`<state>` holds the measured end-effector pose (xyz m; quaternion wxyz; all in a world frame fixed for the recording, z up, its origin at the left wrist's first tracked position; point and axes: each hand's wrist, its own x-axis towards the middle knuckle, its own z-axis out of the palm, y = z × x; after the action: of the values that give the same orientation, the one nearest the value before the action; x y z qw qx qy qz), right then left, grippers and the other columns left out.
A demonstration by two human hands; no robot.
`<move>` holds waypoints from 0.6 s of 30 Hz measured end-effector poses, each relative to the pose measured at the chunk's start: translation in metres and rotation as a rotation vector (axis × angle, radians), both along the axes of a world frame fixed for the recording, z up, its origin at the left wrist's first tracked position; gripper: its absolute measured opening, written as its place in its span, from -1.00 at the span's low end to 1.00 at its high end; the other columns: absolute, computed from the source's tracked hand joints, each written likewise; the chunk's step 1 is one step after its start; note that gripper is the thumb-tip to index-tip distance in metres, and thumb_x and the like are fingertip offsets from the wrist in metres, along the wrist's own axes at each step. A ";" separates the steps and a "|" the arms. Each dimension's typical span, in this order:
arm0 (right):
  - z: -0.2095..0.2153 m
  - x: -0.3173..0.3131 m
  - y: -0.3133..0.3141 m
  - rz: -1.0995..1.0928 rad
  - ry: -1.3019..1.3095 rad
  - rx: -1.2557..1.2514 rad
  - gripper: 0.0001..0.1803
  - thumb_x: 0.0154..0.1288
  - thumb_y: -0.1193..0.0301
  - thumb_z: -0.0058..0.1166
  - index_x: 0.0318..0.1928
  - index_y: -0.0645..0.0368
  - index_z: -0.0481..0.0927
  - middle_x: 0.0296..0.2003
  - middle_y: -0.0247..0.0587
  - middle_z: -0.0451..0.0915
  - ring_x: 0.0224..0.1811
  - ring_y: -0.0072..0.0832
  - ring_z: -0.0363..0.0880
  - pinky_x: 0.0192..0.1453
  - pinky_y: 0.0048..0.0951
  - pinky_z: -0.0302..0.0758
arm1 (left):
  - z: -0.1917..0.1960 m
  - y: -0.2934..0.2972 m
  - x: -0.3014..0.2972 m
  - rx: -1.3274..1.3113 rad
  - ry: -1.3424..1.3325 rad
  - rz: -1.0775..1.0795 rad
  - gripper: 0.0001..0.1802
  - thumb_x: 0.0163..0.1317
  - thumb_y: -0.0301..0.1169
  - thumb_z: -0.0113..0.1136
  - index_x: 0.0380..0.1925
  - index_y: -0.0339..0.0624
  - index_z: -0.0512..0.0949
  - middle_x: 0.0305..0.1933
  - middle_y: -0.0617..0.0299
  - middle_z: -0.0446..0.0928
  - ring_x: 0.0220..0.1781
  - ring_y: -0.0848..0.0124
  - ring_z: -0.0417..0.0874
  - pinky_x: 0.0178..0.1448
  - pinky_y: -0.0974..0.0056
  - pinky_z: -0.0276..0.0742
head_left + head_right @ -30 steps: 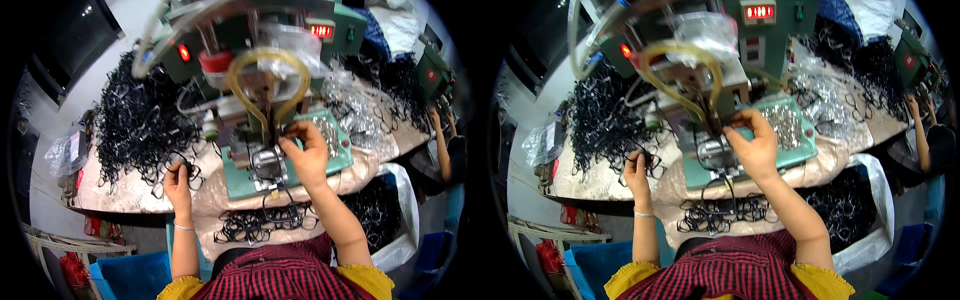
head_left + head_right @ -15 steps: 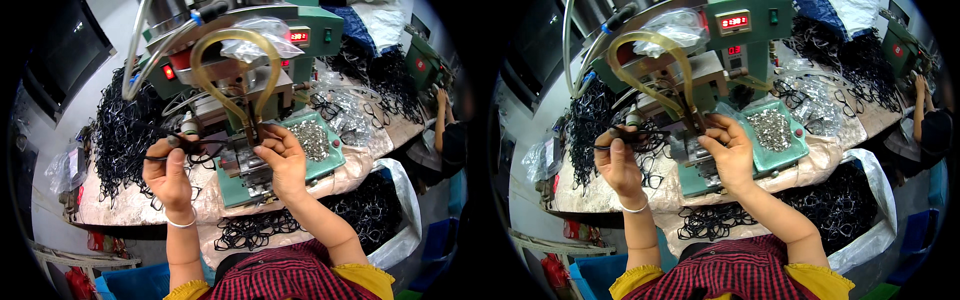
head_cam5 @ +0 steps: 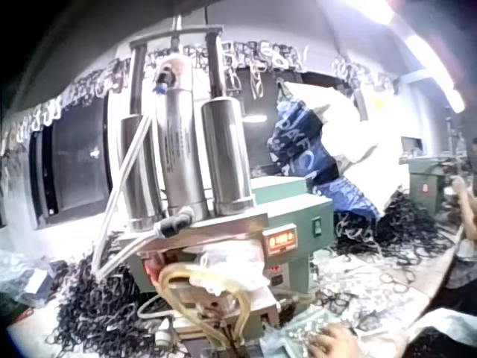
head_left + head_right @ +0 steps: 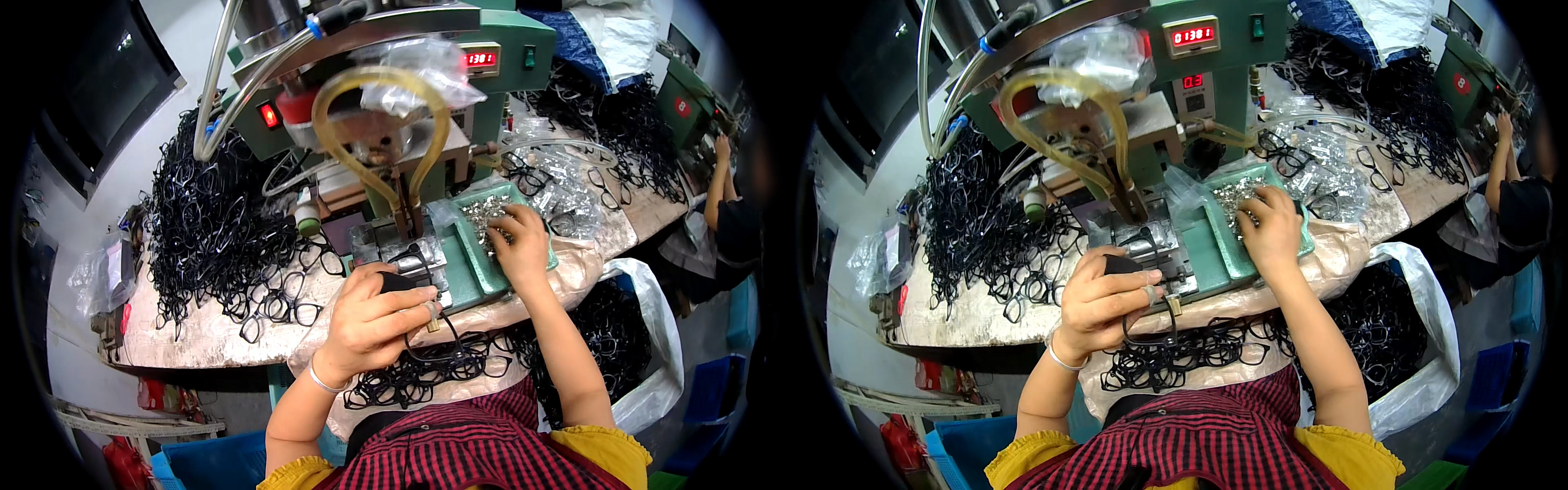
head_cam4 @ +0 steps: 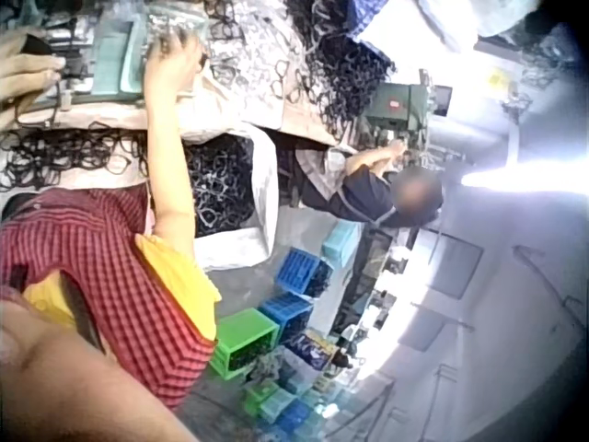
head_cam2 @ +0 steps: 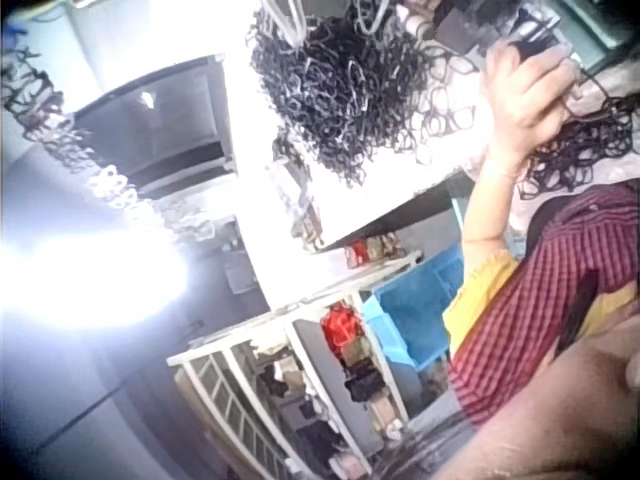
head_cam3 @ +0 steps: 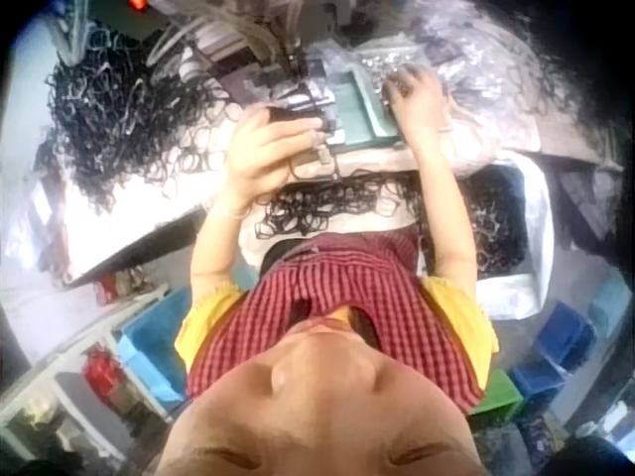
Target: The person assembles eyeglasses by inserting small metal screws into the hinges of black frames using a specialized machine. They pick up frames from a pile, place them in the machine, and then place the finished frames into a white bag.
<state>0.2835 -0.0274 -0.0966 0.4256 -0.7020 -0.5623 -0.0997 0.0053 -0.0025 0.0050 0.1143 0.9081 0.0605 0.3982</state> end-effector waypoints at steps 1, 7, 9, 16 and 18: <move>0.003 -0.004 0.010 0.033 0.024 0.021 -0.88 0.02 0.40 0.33 -0.36 0.06 0.72 -0.11 -0.19 0.63 0.09 -0.14 0.53 0.12 -0.13 0.45 | 0.002 -0.001 0.000 -0.011 0.001 0.003 -0.71 -0.10 -0.49 0.38 -0.27 -0.09 0.70 -0.08 0.25 0.72 -0.40 0.29 0.53 0.02 0.03 0.56; -0.001 -0.013 0.056 -0.106 -0.314 -0.188 -0.87 0.05 0.37 0.28 -0.36 0.08 0.68 -0.28 -0.20 0.58 -0.05 -0.20 0.54 -0.08 -0.15 0.49 | -0.012 -0.026 0.001 -0.022 -0.019 0.176 -0.67 -0.02 -0.62 0.36 -0.20 -0.08 0.67 -0.06 0.16 0.70 -0.13 0.15 0.68 0.11 0.01 0.55; -0.006 -0.012 0.044 -0.089 -0.287 -0.248 -0.90 0.07 0.43 0.24 -0.36 0.15 0.68 -0.24 -0.16 0.62 -0.01 -0.17 0.56 -0.02 -0.14 0.50 | -0.026 -0.056 -0.022 -0.150 -0.078 0.306 -0.65 -0.03 -0.66 0.31 -0.18 -0.14 0.66 -0.04 0.11 0.69 -0.05 0.15 0.68 0.09 0.03 0.54; -0.016 0.005 -0.011 0.044 0.835 0.114 -0.83 0.36 0.52 0.12 -0.12 0.25 0.72 -0.19 -0.21 0.73 -0.15 -0.55 0.65 -0.01 -0.55 0.52 | -0.031 -0.029 -0.127 -0.156 -0.288 1.027 -0.86 0.21 -0.64 0.18 -0.27 -0.24 0.65 -0.16 0.15 0.67 -0.11 0.22 0.60 -0.03 0.18 0.41; -0.007 0.001 0.000 0.063 0.833 0.135 -0.82 0.37 0.52 0.11 -0.11 0.25 0.73 -0.21 -0.22 0.73 -0.18 -0.55 0.63 -0.04 -0.55 0.52 | -0.020 0.010 -0.124 0.025 -0.025 0.904 -0.88 0.18 -0.59 0.24 -0.26 -0.25 0.64 -0.16 0.12 0.65 -0.14 0.19 0.57 -0.05 0.16 0.39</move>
<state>0.2848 -0.0273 -0.1038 0.6643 -0.6354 -0.3555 0.1688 -0.1189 0.0078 -0.0147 -0.0814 0.7869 0.4449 0.4199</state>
